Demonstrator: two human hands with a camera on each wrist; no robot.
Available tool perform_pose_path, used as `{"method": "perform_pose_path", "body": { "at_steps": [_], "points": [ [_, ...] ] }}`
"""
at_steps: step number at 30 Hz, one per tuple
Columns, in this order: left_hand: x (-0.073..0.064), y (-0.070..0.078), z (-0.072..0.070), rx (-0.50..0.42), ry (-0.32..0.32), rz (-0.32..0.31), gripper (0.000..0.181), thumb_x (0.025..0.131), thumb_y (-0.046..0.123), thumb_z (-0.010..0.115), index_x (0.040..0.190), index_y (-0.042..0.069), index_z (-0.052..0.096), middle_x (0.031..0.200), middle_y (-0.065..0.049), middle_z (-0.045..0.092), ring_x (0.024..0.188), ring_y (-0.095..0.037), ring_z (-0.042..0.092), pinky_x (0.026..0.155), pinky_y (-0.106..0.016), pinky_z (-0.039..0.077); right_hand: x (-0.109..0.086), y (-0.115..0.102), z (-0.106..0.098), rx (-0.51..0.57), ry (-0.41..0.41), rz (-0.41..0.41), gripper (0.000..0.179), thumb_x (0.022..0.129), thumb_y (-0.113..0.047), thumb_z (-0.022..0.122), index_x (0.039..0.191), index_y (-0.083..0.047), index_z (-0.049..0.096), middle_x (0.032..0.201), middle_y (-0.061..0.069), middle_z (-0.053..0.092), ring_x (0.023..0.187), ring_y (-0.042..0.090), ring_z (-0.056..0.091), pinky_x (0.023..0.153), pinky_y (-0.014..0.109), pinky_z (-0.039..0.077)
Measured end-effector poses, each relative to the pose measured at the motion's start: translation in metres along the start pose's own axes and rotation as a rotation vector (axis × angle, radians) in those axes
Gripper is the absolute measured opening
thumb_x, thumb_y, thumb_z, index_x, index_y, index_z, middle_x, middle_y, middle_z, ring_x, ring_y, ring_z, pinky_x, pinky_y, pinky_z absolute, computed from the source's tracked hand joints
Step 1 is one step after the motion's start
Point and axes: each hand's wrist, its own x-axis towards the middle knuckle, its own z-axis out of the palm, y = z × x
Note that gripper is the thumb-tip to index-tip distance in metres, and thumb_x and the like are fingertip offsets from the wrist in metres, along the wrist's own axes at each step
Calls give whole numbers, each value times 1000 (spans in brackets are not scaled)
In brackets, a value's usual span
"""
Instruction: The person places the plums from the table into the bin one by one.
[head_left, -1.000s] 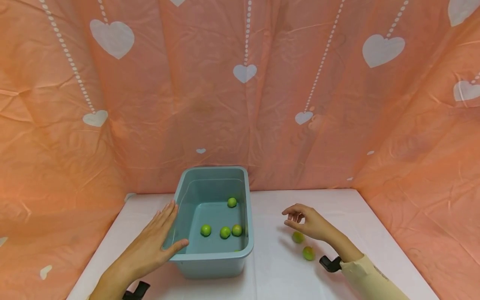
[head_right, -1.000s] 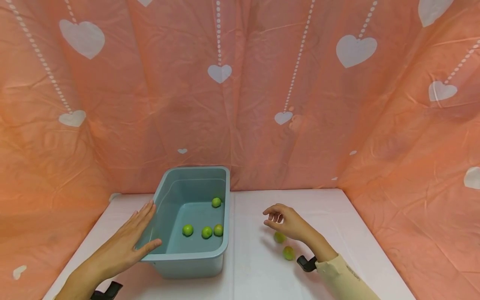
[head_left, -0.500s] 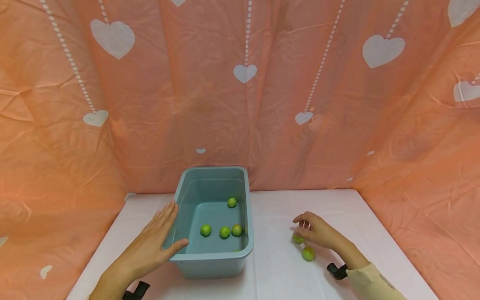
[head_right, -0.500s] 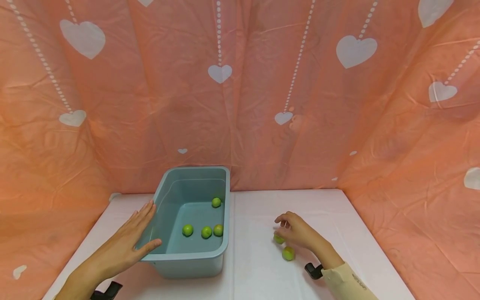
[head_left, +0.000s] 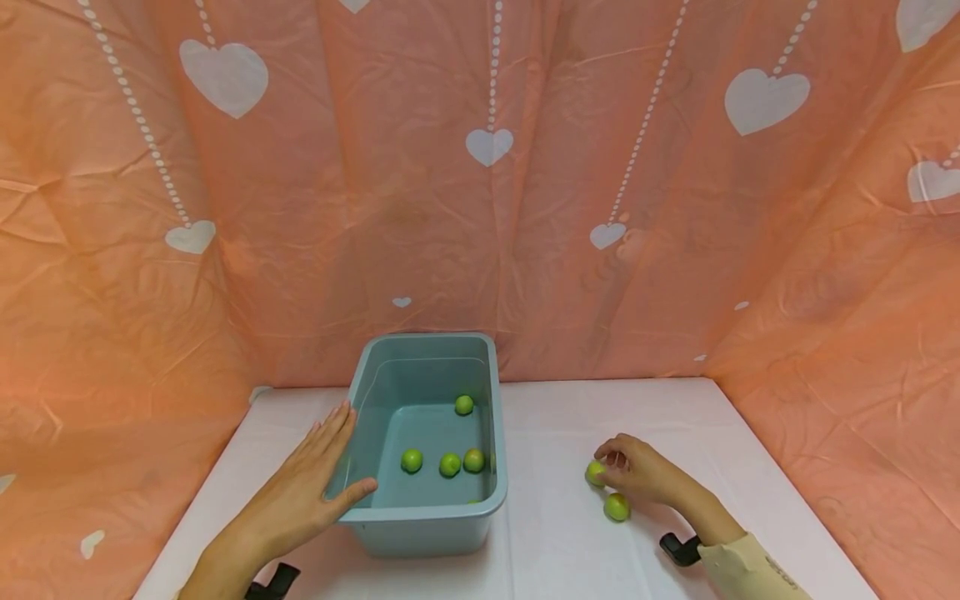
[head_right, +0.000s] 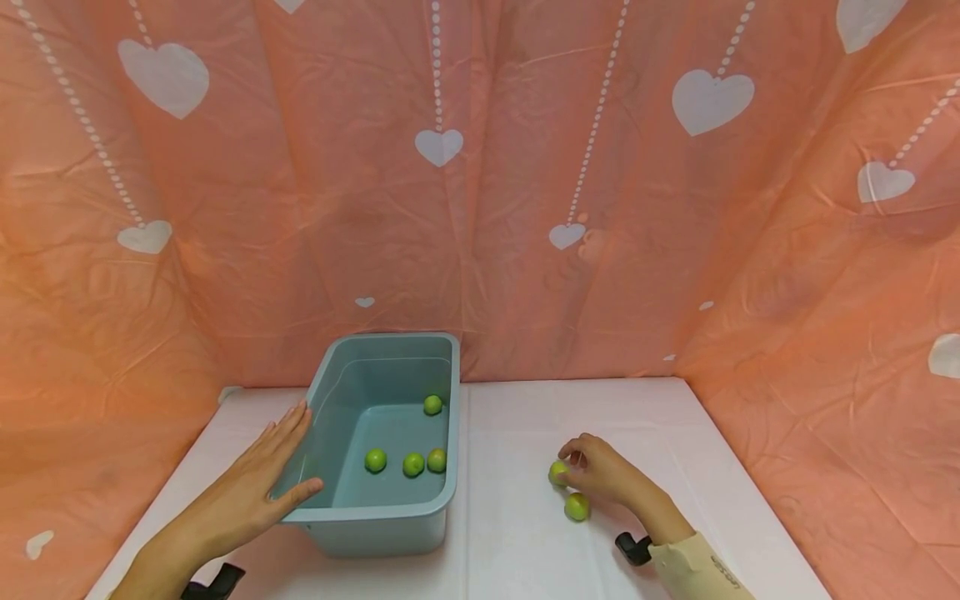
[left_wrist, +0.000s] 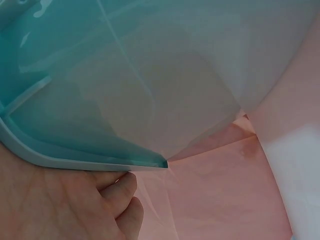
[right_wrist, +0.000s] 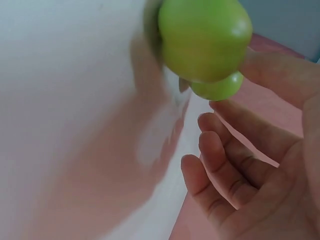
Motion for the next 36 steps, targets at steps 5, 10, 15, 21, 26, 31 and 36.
{"method": "perform_pose_path", "body": {
  "at_steps": [5, 10, 15, 21, 26, 31, 36],
  "points": [
    [0, 0, 0, -3, -5, -7, 98, 103, 59, 65, 170, 1, 23, 178, -18, 16, 165, -40, 15, 130, -19, -6, -1, -3, 0, 6, -26, 34, 20, 92, -18, 86, 104, -6, 76, 89, -6, 59, 82, 9, 54, 70, 25, 49],
    [0, 0, -1, 2, -2, -2, 98, 103, 60, 64, 170, 1, 24, 178, -18, 17, 165, -39, 15, 130, -20, -6, -1, -6, 0, 13, -43, 70, 20, 93, -20, 86, 104, -7, 75, 87, -6, 59, 80, 7, 53, 68, 24, 48],
    [0, 0, -1, -1, -1, -3, 97, 104, 58, 65, 170, 1, 23, 178, -17, 17, 165, -38, 15, 131, -22, -5, -1, -6, 0, 20, -64, 110, 21, 94, -20, 85, 106, -7, 75, 87, -6, 59, 79, 6, 53, 68, 24, 48],
    [0, 0, 0, -4, -3, -5, 96, 104, 57, 65, 170, 2, 23, 179, -17, 17, 165, -38, 15, 131, -22, -5, 1, -4, 0, 17, -71, 106, 24, 94, -21, 85, 109, -6, 74, 87, -6, 59, 79, 6, 53, 68, 24, 48],
    [0, 0, -1, -7, -8, -12, 97, 103, 59, 65, 170, 1, 23, 179, -17, 17, 165, -38, 15, 134, -31, 0, 6, -5, 0, 22, -54, 81, 28, 94, -23, 85, 112, -5, 74, 87, -6, 59, 80, 7, 53, 67, 24, 48],
    [1, 1, -1, -11, -10, -20, 98, 103, 60, 64, 170, 1, 23, 179, -17, 16, 165, -39, 14, 136, -37, 4, 12, -7, 0, 27, -7, 26, 25, 93, -19, 86, 111, -5, 75, 88, -7, 60, 81, 6, 55, 69, 24, 51],
    [0, 0, -1, -13, -9, -17, 97, 103, 60, 64, 170, 1, 23, 179, -17, 16, 165, -39, 14, 135, -35, 3, 16, -12, 1, 53, 36, -36, 24, 93, -14, 85, 113, -4, 75, 92, -7, 64, 82, 7, 57, 70, 25, 54]
  ]
}}
